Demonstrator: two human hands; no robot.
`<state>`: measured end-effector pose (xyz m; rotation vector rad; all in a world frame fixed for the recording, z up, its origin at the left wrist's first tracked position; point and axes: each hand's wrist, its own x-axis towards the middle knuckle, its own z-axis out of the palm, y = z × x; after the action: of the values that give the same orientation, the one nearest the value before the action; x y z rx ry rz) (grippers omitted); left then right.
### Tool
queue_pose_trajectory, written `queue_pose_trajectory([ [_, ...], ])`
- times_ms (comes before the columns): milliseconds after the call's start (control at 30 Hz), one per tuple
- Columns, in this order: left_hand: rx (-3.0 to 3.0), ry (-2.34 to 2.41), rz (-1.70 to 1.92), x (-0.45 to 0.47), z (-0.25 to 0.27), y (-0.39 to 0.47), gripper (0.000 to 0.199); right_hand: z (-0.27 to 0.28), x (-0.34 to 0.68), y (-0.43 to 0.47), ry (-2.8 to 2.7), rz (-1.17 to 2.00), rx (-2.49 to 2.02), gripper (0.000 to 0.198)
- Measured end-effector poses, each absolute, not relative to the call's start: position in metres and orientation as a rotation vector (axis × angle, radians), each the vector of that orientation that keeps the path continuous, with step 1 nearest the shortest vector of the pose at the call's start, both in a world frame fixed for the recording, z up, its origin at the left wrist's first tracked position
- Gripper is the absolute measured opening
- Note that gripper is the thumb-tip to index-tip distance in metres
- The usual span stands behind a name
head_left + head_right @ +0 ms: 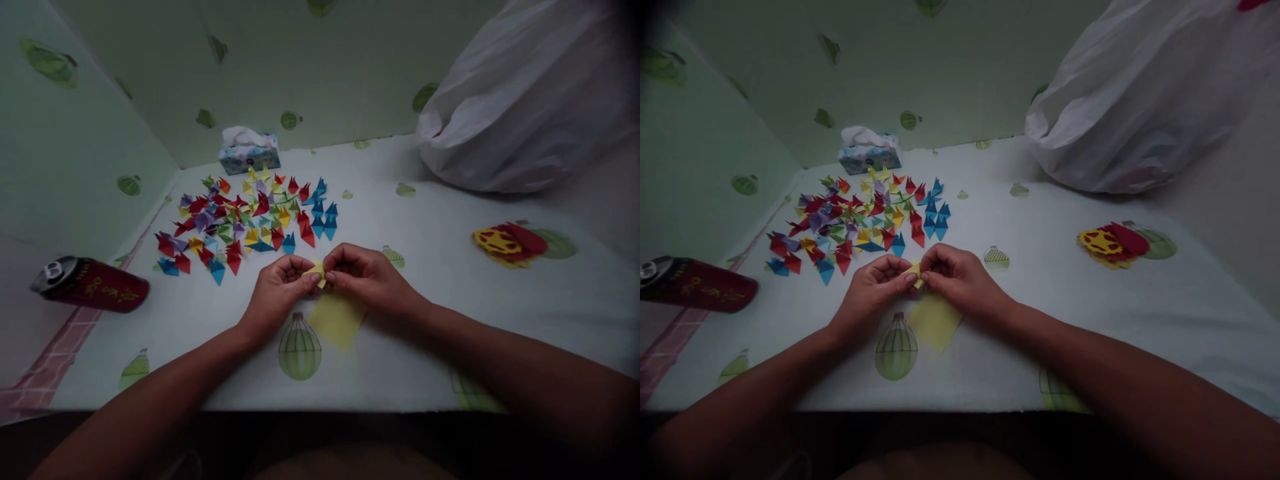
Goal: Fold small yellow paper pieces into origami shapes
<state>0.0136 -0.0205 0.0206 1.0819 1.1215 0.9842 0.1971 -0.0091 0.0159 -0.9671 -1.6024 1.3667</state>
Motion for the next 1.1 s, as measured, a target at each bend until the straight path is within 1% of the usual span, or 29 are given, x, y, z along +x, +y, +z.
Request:
queue_pose_trajectory([
  [300, 1.086, 1.111, 1.021, 0.014, 0.017, -0.024, 0.032, 0.01, 0.193, -0.014, -1.637, 1.202, -1.014, 0.007],
  [533, 1.045, 1.095, 1.038, 0.016, 0.014, -0.026, 0.031, 0.01, 0.191, -0.016, -1.517, 1.337, -0.993, 0.016],
  [667, 1.012, 1.075, 1.04, 0.016, 0.013, -0.025, 0.029, 0.011, 0.191, -0.017, -1.514, 1.344, -0.996, 0.014],
  [833, 0.974, 1.071, 1.033, 0.017, 0.011, -0.025, 0.024, 0.014, 0.19, -0.017, -1.496, 1.356, -0.992, 0.018],
  [1100, 0.927, 1.046, 1.013, 0.017, 0.008, -0.026, 0.02, 0.012, 0.189, -0.018, -1.444, 1.385, -0.973, 0.018],
])
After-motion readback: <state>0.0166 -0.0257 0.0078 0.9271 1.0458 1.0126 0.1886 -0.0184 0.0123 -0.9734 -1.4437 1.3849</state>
